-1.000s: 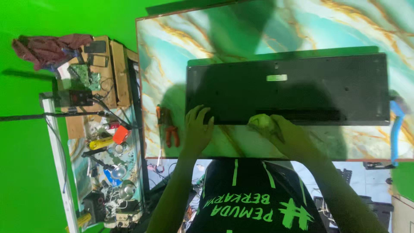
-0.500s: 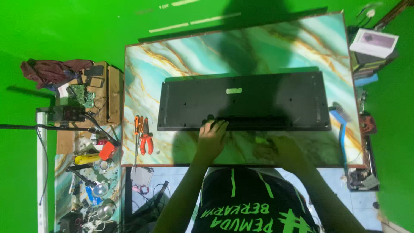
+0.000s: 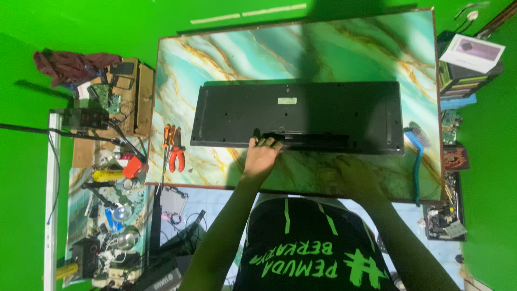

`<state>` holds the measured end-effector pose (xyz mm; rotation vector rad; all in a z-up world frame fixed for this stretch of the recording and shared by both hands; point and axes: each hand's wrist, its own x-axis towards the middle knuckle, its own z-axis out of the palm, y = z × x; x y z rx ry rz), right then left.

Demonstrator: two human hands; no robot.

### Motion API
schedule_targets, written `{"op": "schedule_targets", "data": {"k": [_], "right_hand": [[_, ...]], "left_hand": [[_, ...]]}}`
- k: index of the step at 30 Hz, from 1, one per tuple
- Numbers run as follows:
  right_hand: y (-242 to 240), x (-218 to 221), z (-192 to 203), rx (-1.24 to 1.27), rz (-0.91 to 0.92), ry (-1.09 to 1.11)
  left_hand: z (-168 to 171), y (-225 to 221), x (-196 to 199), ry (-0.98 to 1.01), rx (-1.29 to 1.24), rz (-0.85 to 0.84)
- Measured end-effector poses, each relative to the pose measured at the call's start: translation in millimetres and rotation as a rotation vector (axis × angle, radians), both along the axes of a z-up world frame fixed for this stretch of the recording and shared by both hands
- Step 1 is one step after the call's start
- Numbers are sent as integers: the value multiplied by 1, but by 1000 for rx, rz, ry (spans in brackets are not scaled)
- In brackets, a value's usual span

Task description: The person holds a pair of pliers, wipes the outer casing of an electronic keyboard with a cloth, and then lifts the casing to reveal the internal components.

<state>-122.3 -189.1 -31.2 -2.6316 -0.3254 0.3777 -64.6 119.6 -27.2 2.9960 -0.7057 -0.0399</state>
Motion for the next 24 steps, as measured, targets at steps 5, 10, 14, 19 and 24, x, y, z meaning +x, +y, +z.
{"op": "schedule_targets", "data": {"k": [5, 10, 14, 19, 24], "right_hand": [[10, 10, 16, -62, -24, -179], [24, 19, 17, -209, 117, -376], [27, 28, 11, -171, 82, -415], [25, 41, 2, -290, 149, -372], [21, 36, 1, -200, 163, -337]], "left_hand": [[-6, -9, -14, -115, -7, 7], [-13, -6, -26, -185, -116, 22], [-15, 1, -20, -104, -160, -23], [-9, 5, -1, -120, -102, -91], [2, 3, 4, 391, 3, 29]]}}
